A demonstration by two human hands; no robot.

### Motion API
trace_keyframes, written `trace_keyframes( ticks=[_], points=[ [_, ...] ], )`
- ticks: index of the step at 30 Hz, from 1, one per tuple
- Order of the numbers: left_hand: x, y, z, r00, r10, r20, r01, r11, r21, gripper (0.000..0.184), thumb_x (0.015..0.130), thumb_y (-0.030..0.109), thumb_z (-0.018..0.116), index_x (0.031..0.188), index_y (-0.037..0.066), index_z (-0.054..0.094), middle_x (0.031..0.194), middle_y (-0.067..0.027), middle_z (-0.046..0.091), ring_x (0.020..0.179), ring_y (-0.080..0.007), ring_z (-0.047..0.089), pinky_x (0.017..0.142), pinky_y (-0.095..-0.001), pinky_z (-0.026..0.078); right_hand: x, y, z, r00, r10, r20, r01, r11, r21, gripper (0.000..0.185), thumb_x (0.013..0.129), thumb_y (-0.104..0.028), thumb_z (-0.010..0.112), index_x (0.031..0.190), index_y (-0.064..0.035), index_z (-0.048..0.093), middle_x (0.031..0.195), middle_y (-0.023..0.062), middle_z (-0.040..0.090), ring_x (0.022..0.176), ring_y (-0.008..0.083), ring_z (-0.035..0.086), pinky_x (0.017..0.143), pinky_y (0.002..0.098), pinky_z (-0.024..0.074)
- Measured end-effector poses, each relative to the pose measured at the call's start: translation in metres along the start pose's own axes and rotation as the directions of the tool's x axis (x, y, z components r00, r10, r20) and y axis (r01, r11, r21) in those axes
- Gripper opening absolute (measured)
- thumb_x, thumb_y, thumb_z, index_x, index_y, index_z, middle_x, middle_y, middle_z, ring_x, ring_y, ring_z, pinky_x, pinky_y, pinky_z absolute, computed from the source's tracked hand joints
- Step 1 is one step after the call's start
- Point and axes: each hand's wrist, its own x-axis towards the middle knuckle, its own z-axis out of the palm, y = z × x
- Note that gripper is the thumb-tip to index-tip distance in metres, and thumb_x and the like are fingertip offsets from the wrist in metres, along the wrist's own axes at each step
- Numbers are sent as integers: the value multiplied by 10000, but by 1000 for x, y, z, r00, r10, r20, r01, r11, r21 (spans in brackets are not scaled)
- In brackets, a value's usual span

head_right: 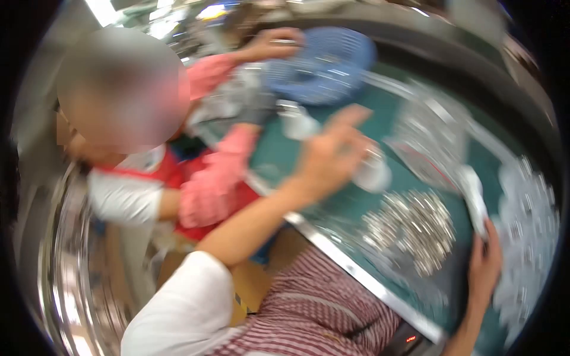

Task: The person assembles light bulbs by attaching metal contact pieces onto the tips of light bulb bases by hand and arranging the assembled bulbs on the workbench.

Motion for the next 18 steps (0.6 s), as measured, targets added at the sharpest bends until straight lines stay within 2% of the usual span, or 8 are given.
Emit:
trace_keyframes(
  ticks=[1, 2, 4, 5, 7, 11, 16, 18],
  points=[
    [4, 1, -1, 1000, 5, 11, -4, 1000, -30, 317, 739, 87, 651, 1035, 9, 567, 1037, -159, 606, 1021, -318, 565, 842, -364, 454, 3, 9, 3, 991, -131, -36, 134, 984, 120, 329, 869, -26, 496, 1197, 6, 503, 1133, 175, 573, 1010, 220, 555, 869, 299, 415],
    [5, 1, 1, 1000, -14, 28, 16, 999, -51, 419, 727, 81, 657, 1113, -5, 520, 931, -139, 633, 1005, -298, 571, 857, -359, 446, 6, 23, 10, 980, -183, -84, 190, 977, 97, 334, 872, -20, 494, 1205, -2, 494, 1043, 149, 599, 870, 188, 570, 771, 279, 437],
    [10, 9, -4, 986, -117, 117, 122, 992, -32, 509, 723, 71, 656, 1185, -17, 460, 829, -111, 645, 967, -273, 580, 850, -349, 451, 3, -3, 0, 992, -125, -32, 127, 989, 73, 334, 873, -24, 496, 1207, -12, 492, 893, 106, 592, 686, 138, 505, 634, 256, 417],
    [11, 9, -6, 988, -118, 103, 122, 992, -33, 509, 723, 71, 656, 1185, -17, 460, 829, -111, 645, 967, -273, 580, 850, -349, 451, 6, -2, -1, 990, -138, -33, 140, 988, 68, 334, 873, -24, 496, 1207, -12, 492, 893, 106, 592, 686, 138, 505, 634, 256, 417],
    [9, 5, -3, 998, 2, 58, 1, 999, -38, 526, 724, 57, 652, 1199, -21, 441, 785, -105, 648, 838, -246, 617, 777, -333, 482, 5, 4, 3, 993, -110, -46, 114, 987, 109, 337, 872, -19, 494, 1209, -22, 491, 783, 74, 548, 592, 109, 404, 545, 252, 365],
    [10, 10, -1, 988, -149, 38, 154, 951, -269, 532, 734, 49, 648, 1208, -22, 416, 740, -114, 650, 666, -217, 634, 648, -297, 502, 1, -4, -3, 996, -92, -22, 93, 994, 53, 332, 864, -23, 499, 1196, -22, 499, 701, 81, 522, 583, 113, 414, 536, 256, 364],
    [18, 11, -2, 936, -328, 127, 351, 874, -335, 590, 715, 49, 663, 1228, -22, 381, 765, -118, 657, 704, -183, 637, 673, -287, 497, 6, 4, -1, 994, -108, -23, 109, 992, 71, 329, 858, -24, 498, 1187, -23, 509, 712, 91, 534, 593, 121, 442, 547, 264, 383],
    [22, 7, -3, 892, -408, 197, 452, 815, -363, 563, 710, 29, 658, 1208, -44, 404, 768, -121, 655, 701, -170, 629, 662, -290, 495, 10, 11, 3, 990, -130, -56, 136, 984, 112, 336, 865, -44, 507, 1200, -34, 503, 644, 27, 456, 563, 92, 375, 516, 241, 336]
  ],
)
